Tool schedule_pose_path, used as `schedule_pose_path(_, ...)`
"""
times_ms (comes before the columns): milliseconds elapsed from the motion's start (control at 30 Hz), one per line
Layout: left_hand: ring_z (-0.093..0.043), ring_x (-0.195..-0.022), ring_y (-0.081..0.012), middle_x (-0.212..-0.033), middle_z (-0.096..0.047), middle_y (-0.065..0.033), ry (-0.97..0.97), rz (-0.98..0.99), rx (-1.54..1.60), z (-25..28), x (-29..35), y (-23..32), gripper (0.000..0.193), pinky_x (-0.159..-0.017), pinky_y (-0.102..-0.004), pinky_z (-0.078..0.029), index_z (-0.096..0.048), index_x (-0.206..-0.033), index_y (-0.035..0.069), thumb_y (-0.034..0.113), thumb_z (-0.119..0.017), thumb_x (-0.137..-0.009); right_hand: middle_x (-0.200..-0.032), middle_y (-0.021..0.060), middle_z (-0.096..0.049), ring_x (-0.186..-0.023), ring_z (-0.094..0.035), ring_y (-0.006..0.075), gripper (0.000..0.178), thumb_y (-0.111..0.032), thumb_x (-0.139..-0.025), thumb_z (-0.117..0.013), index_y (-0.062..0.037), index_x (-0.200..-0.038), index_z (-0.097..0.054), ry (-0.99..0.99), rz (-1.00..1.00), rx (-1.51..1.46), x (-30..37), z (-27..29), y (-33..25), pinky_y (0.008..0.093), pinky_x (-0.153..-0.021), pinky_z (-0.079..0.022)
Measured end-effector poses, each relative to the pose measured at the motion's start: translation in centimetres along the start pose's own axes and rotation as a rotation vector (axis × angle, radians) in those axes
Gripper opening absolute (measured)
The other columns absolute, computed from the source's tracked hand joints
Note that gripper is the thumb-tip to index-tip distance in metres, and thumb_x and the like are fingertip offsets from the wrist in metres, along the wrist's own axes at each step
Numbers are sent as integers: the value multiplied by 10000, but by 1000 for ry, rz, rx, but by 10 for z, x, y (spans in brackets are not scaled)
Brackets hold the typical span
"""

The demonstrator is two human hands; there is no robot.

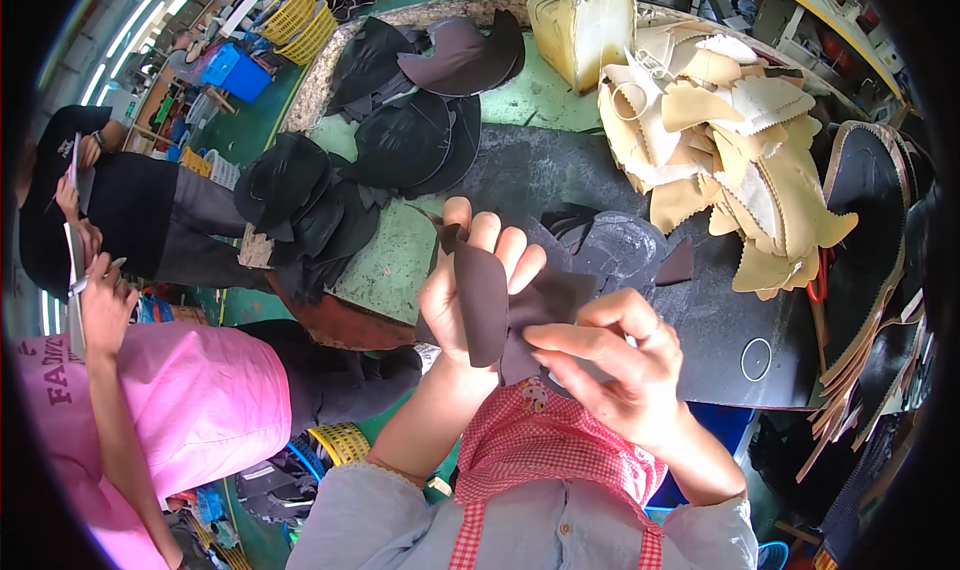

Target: Sorting and stacking various pre-cut leather and fabric shoe parts on a production workbench.

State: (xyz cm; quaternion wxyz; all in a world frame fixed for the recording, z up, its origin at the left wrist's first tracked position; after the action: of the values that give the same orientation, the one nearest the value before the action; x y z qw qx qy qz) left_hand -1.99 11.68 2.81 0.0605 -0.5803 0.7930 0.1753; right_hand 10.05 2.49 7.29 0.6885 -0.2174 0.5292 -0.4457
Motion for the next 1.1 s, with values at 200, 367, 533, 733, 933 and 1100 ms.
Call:
schedule_pose_path(200,-353,-654,-122,-739,-381,25,59,22,-70,2,1,-1,149,-602,-293,-318,-409,-983,153,97,-536,-929,-845,24,-527,-723,-582,172,295,-122,-739,-789,-145,-1032,-760,-64,9,25,-10,-10,4,315,-637,-508)
schedule_pose_path(367,-356,-658,-124,-741,-383,23,30,54,-46,2,3,-6,148,-603,-293,-325,-406,-977,155,97,-534,-931,-875,43,-545,-765,-586,221,187,-96,-760,-777,-94,-935,-710,-165,-25,-57,-11,-14,9,345,-670,-510)
schedule_pose_path(533,-358,-654,-133,-740,-387,5,36,42,-27,-2,2,-4,157,-586,-292,-341,-424,-1025,141,65,-521,-928,-914,67,-577,-835,-604,253,172,-76,-765,-769,-68,-895,-658,-151,17,-97,-10,-13,7,348,-717,-512)
schedule_pose_path(733,-635,-806,-233,-890,-599,-123,315,95,-682,9,1,32,275,-739,-343,-525,-422,-1051,74,-55,-480,-815,-946,90,-703,-863,-685,166,159,17,-829,-680,-35,-956,-599,-50,-390,-592,52,31,54,337,-766,-559)
schedule_pose_path(933,-685,-927,-278,-1077,-657,-297,241,407,-800,-6,19,10,301,-839,-355,-542,-394,-1008,62,-64,-548,-782,-1567,170,-337,-1470,-280,295,1051,-376,-697,-871,-18,-1511,-311,-303,-467,-517,32,29,71,434,-1199,-201)
schedule_pose_path(1100,-591,-996,-104,-1034,-606,-29,120,501,-807,-27,19,-6,383,-902,-279,-460,-482,-1242,2,-22,-607,-881,-1432,133,-520,-1381,-428,241,636,-189,-756,-858,4,-1294,-577,-363,-312,-662,8,21,60,374,-1146,-314)
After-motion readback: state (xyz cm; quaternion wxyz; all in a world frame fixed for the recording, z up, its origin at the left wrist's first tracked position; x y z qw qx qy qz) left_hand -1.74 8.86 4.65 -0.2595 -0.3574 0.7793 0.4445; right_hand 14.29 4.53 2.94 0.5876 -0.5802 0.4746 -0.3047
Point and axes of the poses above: each hand's wrist, its own x-axis away from the middle knuckle, its own z-axis out of the back of the hand, y = z × x, the point moved 7 cm from there along -x, towards the middle knuckle
